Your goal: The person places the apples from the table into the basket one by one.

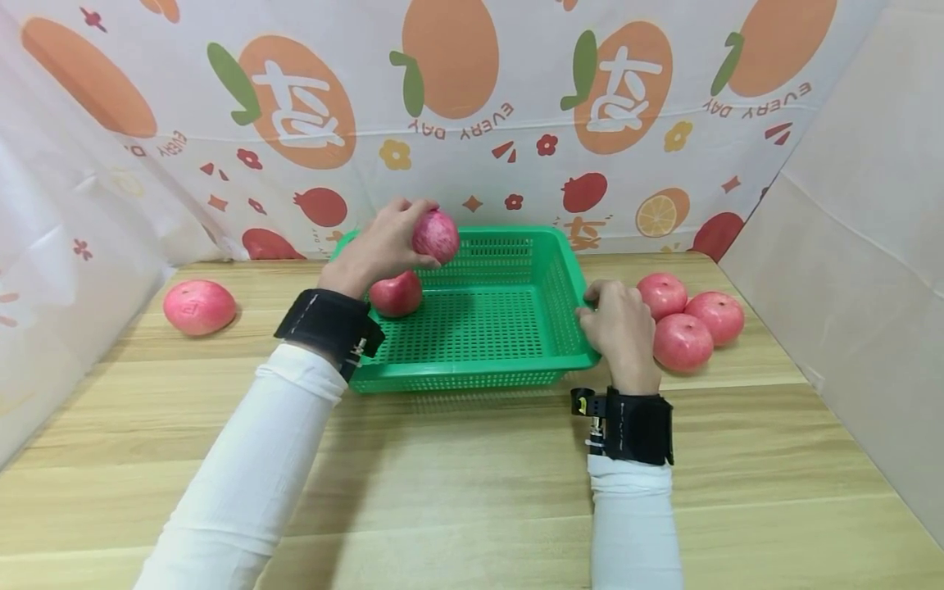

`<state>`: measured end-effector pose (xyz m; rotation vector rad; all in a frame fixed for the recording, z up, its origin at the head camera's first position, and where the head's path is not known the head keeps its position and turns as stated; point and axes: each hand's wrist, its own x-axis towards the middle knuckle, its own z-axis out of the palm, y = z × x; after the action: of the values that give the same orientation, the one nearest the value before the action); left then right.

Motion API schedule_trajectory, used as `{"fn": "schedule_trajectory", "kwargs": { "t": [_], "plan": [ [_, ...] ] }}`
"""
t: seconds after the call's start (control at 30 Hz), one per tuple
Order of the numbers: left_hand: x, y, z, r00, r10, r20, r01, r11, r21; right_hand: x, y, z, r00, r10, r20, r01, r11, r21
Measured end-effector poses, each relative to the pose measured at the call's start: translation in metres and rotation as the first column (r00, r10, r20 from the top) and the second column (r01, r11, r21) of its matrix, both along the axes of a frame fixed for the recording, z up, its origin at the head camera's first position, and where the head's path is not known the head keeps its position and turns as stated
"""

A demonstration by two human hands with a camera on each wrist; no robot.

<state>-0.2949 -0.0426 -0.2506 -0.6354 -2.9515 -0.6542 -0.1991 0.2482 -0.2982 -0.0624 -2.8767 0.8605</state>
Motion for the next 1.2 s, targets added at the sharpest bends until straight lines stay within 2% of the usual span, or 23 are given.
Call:
{"fn": "schedule_trajectory", "kwargs": {
  "t": [0.3,0.63,0.87,1.2],
  "plan": [
    [-0.008,-0.002,-0.01,0.998,-0.01,0.055,0.011,1.0,-0.016,-0.001,0.0,0.0,1.0,-0.002,0.013,0.002,1.0,0.004],
    [-0.011,0.0,-0.02,0.995,-0.032,0.099,0.037,0.998,-0.041,-0.001,0.0,-0.001,1.0,0.002,0.013,-0.002,1.0,-0.002],
    [-0.014,0.001,-0.028,0.993,-0.021,0.112,0.025,0.999,-0.032,-0.001,0.0,-0.001,1.0,0.003,-0.002,-0.003,1.0,0.007],
    [-0.018,0.002,-0.038,0.989,-0.049,0.139,0.052,0.998,-0.022,-0.001,0.0,-0.001,1.0,-0.002,0.004,0.002,1.0,0.016]
  ]
}}
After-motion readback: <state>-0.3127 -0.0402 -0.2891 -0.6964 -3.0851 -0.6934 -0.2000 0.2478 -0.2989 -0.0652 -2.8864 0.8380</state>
